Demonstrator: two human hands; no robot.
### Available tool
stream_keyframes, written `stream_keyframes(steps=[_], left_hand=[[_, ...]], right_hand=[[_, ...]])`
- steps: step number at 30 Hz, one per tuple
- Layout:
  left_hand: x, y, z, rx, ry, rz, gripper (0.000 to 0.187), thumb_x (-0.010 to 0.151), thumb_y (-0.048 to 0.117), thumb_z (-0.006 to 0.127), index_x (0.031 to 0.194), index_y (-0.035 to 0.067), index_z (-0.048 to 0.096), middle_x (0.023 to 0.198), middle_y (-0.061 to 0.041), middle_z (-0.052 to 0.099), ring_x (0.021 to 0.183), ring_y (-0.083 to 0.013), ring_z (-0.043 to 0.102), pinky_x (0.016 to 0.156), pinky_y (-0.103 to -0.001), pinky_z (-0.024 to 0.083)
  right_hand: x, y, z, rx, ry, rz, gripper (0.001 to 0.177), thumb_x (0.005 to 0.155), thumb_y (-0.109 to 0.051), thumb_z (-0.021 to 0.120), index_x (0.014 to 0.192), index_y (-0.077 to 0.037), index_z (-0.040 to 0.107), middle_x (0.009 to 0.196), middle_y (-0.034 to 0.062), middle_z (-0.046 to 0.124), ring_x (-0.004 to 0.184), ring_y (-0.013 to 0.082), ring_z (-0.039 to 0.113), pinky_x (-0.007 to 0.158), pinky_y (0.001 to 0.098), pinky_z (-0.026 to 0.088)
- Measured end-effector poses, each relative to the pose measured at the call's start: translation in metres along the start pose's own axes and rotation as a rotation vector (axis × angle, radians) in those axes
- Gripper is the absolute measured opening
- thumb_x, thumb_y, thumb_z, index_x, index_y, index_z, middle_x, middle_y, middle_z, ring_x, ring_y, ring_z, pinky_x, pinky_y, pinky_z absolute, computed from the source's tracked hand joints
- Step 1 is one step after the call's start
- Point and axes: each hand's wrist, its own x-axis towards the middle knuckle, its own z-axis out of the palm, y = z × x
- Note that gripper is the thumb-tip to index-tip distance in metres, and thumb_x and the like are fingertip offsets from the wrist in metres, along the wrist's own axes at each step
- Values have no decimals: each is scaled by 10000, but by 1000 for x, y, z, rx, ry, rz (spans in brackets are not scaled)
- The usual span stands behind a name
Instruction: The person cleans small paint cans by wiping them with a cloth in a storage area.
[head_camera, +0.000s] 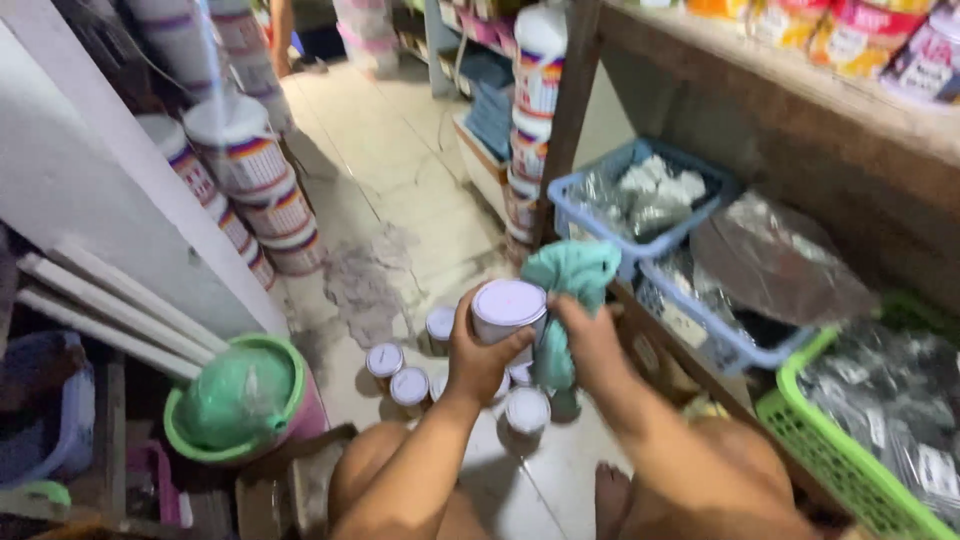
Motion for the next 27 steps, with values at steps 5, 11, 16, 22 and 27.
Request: stream_keyframes(steps=[5,11,16,22,27], left_hand=[[37,-30,13,8,155,-85,841,714,318,918,1421,41,557,1362,-265,615,1357,-401,519,1146,-536,393],[50,-23,7,-30,209,-108,599,742,112,823,1288,-21,615,1102,-164,761,922,-221,732,830,-292,590],[72,-84,-17,-179,175,34,394,833,106,666,1165,-96,728,1089,-184,784,951,-253,719,857,-342,556],[87,-117,-13,27,323,-178,448,816,156,771,1219,-21,691,1071,-163,821,932,-243,778,852,-312,577],[87,-112,-15,13,349,-107,586,729,140,803,1272,-3,635,1128,-170,771,955,-261,744,870,-338,557]], right_hand=[[32,58,14,266,66,-17,363,848,-127,811,1183,-60,689,1066,78,654,1009,216,585,952,462,487],[73,85,13,114,-32,94,347,872,-230,658,1101,22,729,987,150,743,875,242,660,831,340,513],[59,80,35,-71,-349,-404,704,804,-49,730,1473,-99,515,1487,82,607,1333,239,600,1093,344,433],[103,119,31,-321,-127,103,442,806,-347,666,1156,-99,776,1038,107,824,945,243,767,877,340,582],[95,119,34,-232,-280,-171,642,817,-174,680,1448,-251,589,1390,-1,717,1229,168,698,1007,295,512]])
